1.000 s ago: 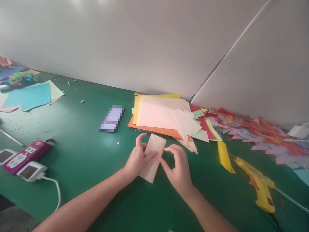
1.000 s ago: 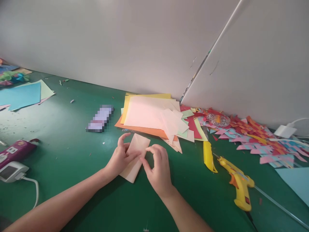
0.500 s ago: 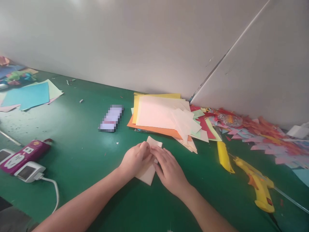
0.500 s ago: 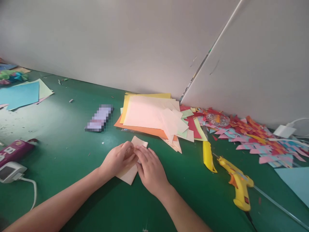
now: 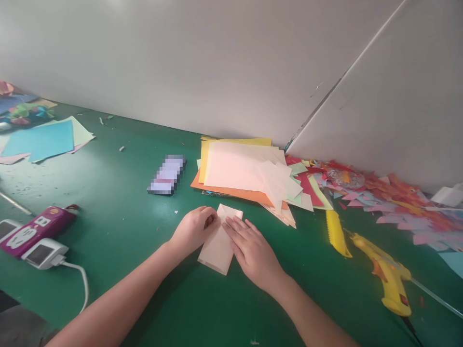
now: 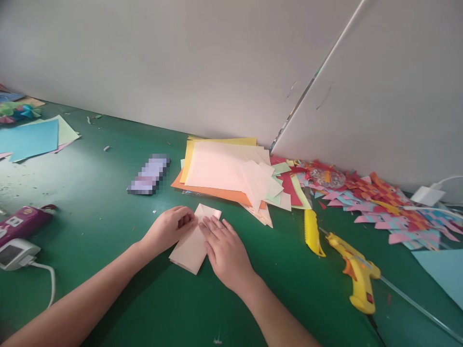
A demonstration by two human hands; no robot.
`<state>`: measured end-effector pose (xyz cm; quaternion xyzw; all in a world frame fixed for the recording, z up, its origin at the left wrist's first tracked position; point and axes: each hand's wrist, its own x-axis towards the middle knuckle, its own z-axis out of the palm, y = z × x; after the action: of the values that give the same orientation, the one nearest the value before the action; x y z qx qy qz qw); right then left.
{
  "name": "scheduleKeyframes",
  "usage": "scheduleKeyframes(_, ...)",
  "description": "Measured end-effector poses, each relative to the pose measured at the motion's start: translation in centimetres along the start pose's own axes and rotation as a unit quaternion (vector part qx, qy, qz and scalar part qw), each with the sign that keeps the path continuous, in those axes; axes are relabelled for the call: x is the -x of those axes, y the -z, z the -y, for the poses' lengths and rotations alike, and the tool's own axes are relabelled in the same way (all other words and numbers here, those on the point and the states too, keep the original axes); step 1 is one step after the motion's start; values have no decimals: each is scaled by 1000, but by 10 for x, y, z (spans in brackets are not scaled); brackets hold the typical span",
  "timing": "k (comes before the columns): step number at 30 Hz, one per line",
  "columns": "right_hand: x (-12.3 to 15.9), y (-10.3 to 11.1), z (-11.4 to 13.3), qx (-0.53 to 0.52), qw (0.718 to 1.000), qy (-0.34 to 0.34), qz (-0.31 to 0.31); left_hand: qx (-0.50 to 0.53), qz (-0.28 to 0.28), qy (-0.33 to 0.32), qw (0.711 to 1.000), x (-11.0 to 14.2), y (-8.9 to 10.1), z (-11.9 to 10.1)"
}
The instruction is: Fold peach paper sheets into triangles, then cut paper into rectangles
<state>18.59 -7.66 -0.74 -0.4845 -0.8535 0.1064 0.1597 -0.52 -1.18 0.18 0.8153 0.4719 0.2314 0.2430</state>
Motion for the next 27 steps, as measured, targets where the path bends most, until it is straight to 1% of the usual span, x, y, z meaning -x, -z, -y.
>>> scheduleKeyframes(4,0,1,0,-2,1000,1,-3,46,10,30,998,-1,3,3)
scheduleKeyframes(11,-1,2,1,0,1000,-7,27,51,30,69,996,0,7,0)
scheduleKeyframes(15,-1,2,1,5,999,-5,34,46,23,66,997,2,6,-1)
scheduleKeyframes(19,0,3,1,8,1000,-2,26,35,16,55,998,3,4,-1)
scheduleKeyframes(24,-1,4,2,15,1000,0,25,74,9,39,996,4,2,-2)
scheduleKeyframes(27,-1,4,3,17,1000,2,15,90,22,39,995,5,2,-3)
